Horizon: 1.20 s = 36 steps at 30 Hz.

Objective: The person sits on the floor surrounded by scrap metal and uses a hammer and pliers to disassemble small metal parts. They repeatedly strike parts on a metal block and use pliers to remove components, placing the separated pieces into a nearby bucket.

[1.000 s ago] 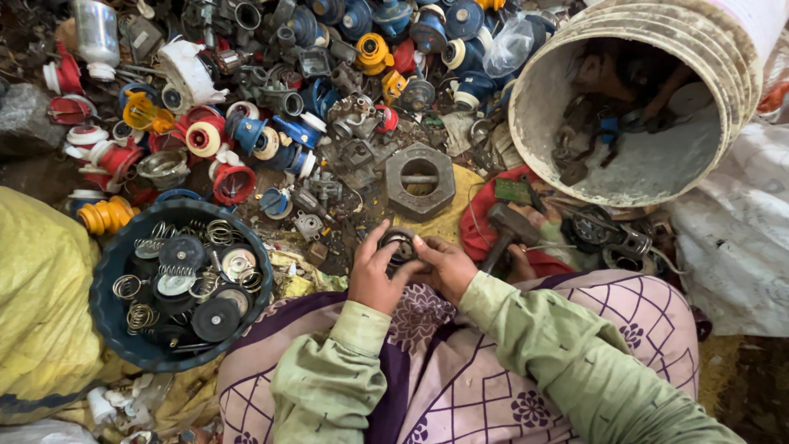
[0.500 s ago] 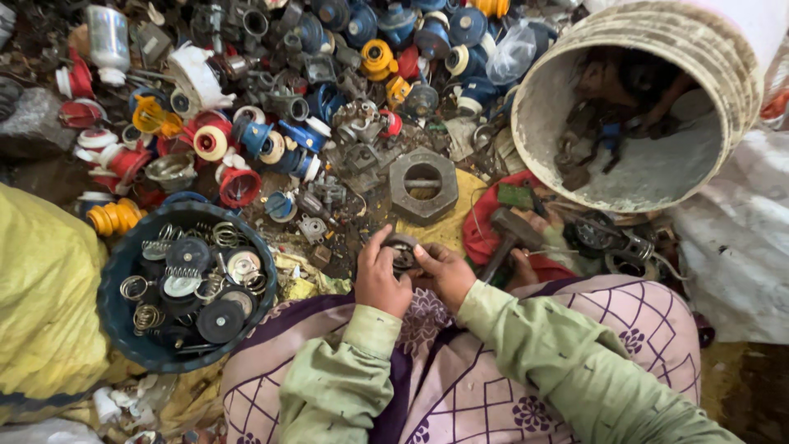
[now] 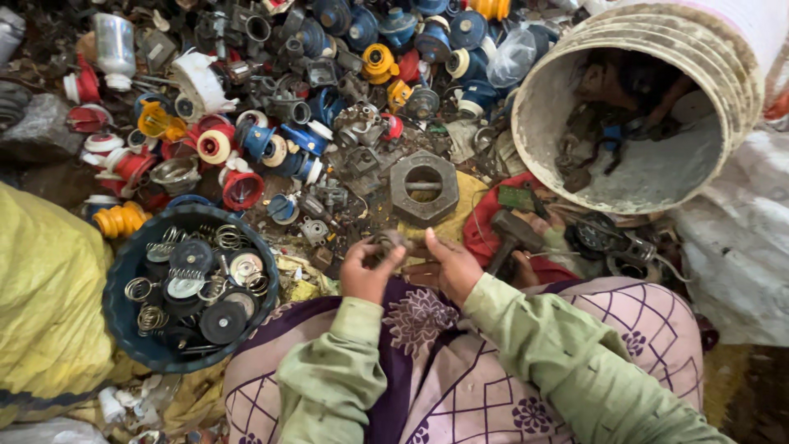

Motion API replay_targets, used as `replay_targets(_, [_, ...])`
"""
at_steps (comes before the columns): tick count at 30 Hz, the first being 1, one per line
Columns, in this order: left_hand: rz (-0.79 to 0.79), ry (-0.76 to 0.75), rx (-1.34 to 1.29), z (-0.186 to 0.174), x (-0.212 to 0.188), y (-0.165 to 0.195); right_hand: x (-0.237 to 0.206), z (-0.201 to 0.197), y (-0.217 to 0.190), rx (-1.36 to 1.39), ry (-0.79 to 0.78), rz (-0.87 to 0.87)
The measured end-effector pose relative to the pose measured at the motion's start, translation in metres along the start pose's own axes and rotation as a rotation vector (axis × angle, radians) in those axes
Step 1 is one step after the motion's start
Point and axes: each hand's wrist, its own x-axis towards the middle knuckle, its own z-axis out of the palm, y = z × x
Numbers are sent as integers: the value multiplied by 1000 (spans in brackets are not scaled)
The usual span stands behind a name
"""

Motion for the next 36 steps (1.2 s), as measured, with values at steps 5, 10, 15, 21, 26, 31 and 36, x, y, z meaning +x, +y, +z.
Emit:
replay_targets(5, [-491, 96, -703, -21, 17, -24, -22, 20, -43, 72, -85, -68])
replay_targets(10, [-531, 13, -944, -30, 28, -37, -57, -26, -100, 465, -255, -333])
replay_targets(15, [-546, 18, -1014, -33, 32, -31, -38, -61, -107, 617, -680, -433])
replay_targets(21, [-517, 52, -982, -25, 29, -21, 10, -38, -61, 335, -90, -218])
replay_targets(26, [-166, 109, -500, -16, 19, -9, -1, -26, -57, 259, -181, -192])
replay_targets(31, [436, 249, 485, -9, 6, 10, -4, -18, -58, 181, -160, -167])
replay_targets(36, [349, 183, 449, -7, 3, 23, -11, -5, -64, 137, -182, -155])
